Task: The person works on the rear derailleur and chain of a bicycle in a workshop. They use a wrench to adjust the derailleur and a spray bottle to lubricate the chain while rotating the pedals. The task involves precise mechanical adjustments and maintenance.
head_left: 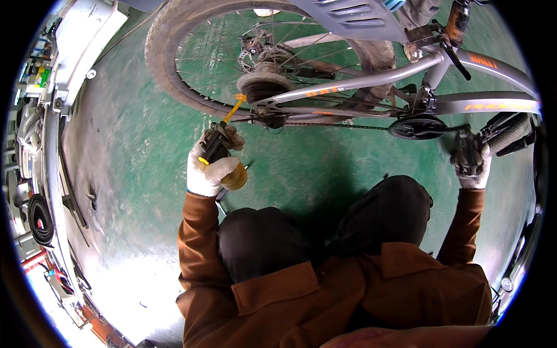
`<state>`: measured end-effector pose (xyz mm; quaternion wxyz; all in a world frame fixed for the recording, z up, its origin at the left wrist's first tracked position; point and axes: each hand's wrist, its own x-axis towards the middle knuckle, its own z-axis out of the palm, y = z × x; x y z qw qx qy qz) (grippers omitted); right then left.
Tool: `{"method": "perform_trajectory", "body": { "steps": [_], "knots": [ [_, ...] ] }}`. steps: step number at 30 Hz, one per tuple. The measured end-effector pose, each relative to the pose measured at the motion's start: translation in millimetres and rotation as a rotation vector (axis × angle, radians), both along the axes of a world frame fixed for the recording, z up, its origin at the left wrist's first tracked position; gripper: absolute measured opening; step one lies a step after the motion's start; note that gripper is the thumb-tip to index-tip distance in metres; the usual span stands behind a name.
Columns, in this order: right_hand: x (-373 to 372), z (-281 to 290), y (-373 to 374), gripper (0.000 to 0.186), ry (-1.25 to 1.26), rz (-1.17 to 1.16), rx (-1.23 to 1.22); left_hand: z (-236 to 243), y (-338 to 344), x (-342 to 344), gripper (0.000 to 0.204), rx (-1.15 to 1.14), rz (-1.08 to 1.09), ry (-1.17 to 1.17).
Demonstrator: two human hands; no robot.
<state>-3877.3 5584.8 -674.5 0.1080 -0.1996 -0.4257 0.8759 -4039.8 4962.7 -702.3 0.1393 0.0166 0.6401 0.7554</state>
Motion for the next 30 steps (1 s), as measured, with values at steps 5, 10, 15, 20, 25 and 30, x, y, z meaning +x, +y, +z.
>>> {"method": "perform_trajectory", "body": {
  "steps": [5, 10, 15, 20, 25, 30],
  "knots": [
    [-60, -45, -134, 0.043, -0.141, 0.471, -0.187, -8, -9, -5, 0.057, 0.005, -0.055, -0.039],
    [-23, -183, -125, 0.021, -0.567, 0.379, -0.124, -3, 6, -9, 0.055, 0.032, -0.053, 0.040],
    [36, -144, -31, 0.023, -0.667, 0.114, 0.267, -9, -7, 4, 0.057, 0.033, 0.016, -0.032],
    [80, -93, 118, 0.026, -0.184, -0.020, 0.328, 0, 14, -9, 0.057, 0.015, -0.010, 0.053],
    [10, 11, 27, 0.040, 0.005, 0.017, -0.060, -2, 5, 1, 0.058, -0.037, 0.035, -0.007],
    [-52, -13, -127, 0.030, 0.042, 0.371, 0.035, 1, 11, -5, 0.058, -0.051, -0.001, 0.039]
  ]
}}
